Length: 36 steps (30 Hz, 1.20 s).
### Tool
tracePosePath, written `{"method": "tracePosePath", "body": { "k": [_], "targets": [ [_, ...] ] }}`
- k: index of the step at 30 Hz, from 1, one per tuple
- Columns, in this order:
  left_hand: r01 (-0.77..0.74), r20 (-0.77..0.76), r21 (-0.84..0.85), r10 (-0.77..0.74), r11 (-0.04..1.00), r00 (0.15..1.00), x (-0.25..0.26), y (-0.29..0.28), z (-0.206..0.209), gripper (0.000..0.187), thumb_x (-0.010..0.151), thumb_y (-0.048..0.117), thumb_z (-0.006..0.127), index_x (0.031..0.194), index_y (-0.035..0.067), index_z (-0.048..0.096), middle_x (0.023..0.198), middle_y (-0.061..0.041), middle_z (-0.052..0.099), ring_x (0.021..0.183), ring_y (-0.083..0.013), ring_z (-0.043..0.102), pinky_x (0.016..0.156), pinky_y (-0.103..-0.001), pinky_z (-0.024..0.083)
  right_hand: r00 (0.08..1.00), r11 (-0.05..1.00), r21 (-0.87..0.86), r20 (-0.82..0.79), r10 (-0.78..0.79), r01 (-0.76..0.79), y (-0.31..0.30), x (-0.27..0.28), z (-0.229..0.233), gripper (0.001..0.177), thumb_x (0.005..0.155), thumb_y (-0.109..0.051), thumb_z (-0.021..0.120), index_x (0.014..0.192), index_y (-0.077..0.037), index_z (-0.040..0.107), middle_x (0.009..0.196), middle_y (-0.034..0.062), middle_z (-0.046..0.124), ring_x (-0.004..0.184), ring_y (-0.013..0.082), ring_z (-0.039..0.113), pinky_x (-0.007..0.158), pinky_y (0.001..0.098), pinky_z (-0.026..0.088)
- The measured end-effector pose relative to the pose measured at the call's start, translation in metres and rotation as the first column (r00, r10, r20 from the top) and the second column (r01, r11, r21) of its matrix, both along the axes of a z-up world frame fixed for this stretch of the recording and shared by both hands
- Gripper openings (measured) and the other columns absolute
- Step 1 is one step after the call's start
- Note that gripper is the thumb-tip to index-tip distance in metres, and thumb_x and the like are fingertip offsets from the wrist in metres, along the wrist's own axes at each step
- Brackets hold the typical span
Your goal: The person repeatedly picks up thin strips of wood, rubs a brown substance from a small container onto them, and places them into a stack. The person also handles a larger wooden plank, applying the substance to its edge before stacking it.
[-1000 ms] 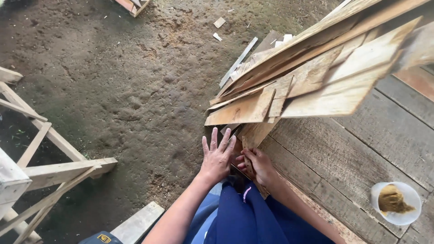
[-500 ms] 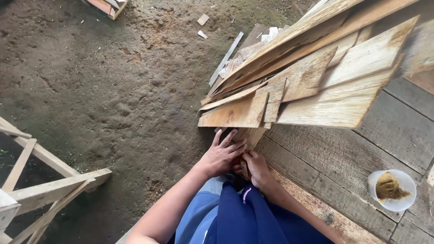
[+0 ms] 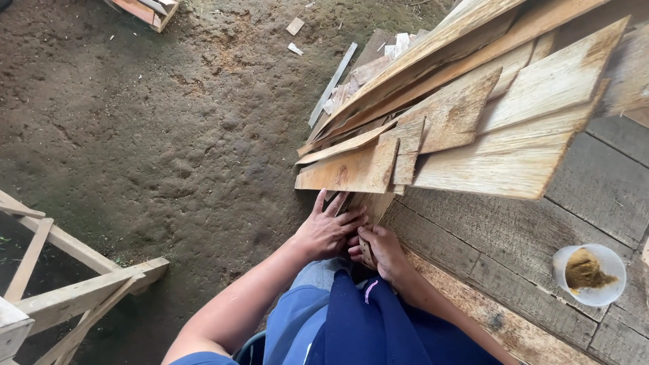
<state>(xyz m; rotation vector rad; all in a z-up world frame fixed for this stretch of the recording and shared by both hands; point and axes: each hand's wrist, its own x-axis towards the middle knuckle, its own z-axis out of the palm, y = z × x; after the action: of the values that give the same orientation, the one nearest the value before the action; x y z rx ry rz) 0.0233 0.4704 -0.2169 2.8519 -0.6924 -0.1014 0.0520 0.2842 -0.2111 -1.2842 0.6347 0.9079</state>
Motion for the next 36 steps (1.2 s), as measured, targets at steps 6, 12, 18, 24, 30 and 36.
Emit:
{"method": "tracePosePath", "body": {
  "k": [6, 12, 18, 24, 30, 36],
  "targets": [
    [0.024, -0.036, 0.011, -0.023, 1.000, 0.999, 0.002, 0.001, -0.002, 0.081, 0.077, 0.032, 0.049, 0.157, 0.040, 0.036, 0.165, 0.010, 0.032, 0.157, -0.0438, 0.010, 0.117, -0.077, 0.010, 0.995, 0.995, -0.044, 0.036, 0.088, -0.087, -0.006, 0.008, 0.017, 0.026, 0.098, -0.021, 0.065, 0.102, 0.003, 0.059, 0.085, 0.0269, 0.072, 0.063, 0.0319, 0.074, 0.050, 0.0444, 0.063],
    [0.046, -0.120, 0.065, -0.038, 0.997, 0.992, 0.006, 0.000, 0.017, 0.071, 0.087, 0.036, 0.044, 0.157, 0.045, 0.034, 0.168, 0.013, 0.027, 0.155, -0.0470, 0.011, 0.116, -0.078, 0.010, 0.983, 0.981, -0.095, 0.059, 0.174, -0.168, -0.008, 0.014, 0.016, 0.023, 0.096, -0.016, 0.067, 0.096, 0.006, 0.061, 0.081, 0.0267, 0.073, 0.063, 0.0301, 0.075, 0.051, 0.0433, 0.064],
    [0.045, -0.252, 0.172, -0.001, 0.984, 0.968, 0.007, -0.006, 0.069, 0.059, 0.098, 0.037, 0.042, 0.156, 0.045, 0.035, 0.169, 0.015, 0.021, 0.155, -0.0483, 0.008, 0.117, -0.079, 0.008, 0.951, 0.944, -0.143, 0.044, 0.307, -0.298, -0.005, 0.026, 0.037, 0.024, 0.094, -0.013, 0.066, 0.087, 0.010, 0.067, 0.072, 0.0268, 0.073, 0.058, 0.0302, 0.075, 0.049, 0.0438, 0.063],
    [0.069, -0.348, 0.232, 0.017, 0.970, 0.937, 0.013, -0.007, 0.076, 0.059, 0.102, 0.039, 0.040, 0.159, 0.048, 0.025, 0.171, 0.017, 0.012, 0.155, -0.0480, 0.001, 0.117, -0.079, 0.007, 0.882, 0.867, -0.185, 0.005, 0.471, -0.462, 0.000, 0.045, 0.067, 0.025, 0.091, -0.007, 0.063, 0.080, 0.013, 0.071, 0.069, 0.0276, 0.072, 0.056, 0.0309, 0.074, 0.050, 0.0434, 0.062],
    [0.085, -0.409, 0.260, 0.030, 0.962, 0.912, 0.015, -0.008, 0.071, 0.058, 0.105, 0.040, 0.039, 0.159, 0.048, 0.022, 0.171, 0.017, 0.009, 0.155, -0.0480, 0.000, 0.116, -0.081, 0.008, 0.767, 0.762, -0.093, -0.021, 0.642, -0.641, -0.003, 0.023, 0.045, 0.014, 0.076, 0.000, 0.072, 0.068, 0.011, 0.071, 0.061, 0.0295, 0.068, 0.051, 0.0333, 0.072, 0.044, 0.0444, 0.060],
    [0.039, -0.573, 0.164, 0.064, 0.986, 0.817, 0.022, -0.010, 0.057, 0.060, 0.098, 0.050, 0.044, 0.155, 0.055, 0.028, 0.172, 0.018, -0.002, 0.154, -0.0513, -0.007, 0.115, -0.082, 0.003, 0.801, 0.803, -0.022, 0.050, 0.596, -0.596, -0.018, 0.031, 0.104, 0.026, 0.093, -0.017, 0.068, 0.109, 0.003, 0.066, 0.086, 0.0228, 0.077, 0.071, 0.0252, 0.078, 0.057, 0.0368, 0.065]
  ]
}}
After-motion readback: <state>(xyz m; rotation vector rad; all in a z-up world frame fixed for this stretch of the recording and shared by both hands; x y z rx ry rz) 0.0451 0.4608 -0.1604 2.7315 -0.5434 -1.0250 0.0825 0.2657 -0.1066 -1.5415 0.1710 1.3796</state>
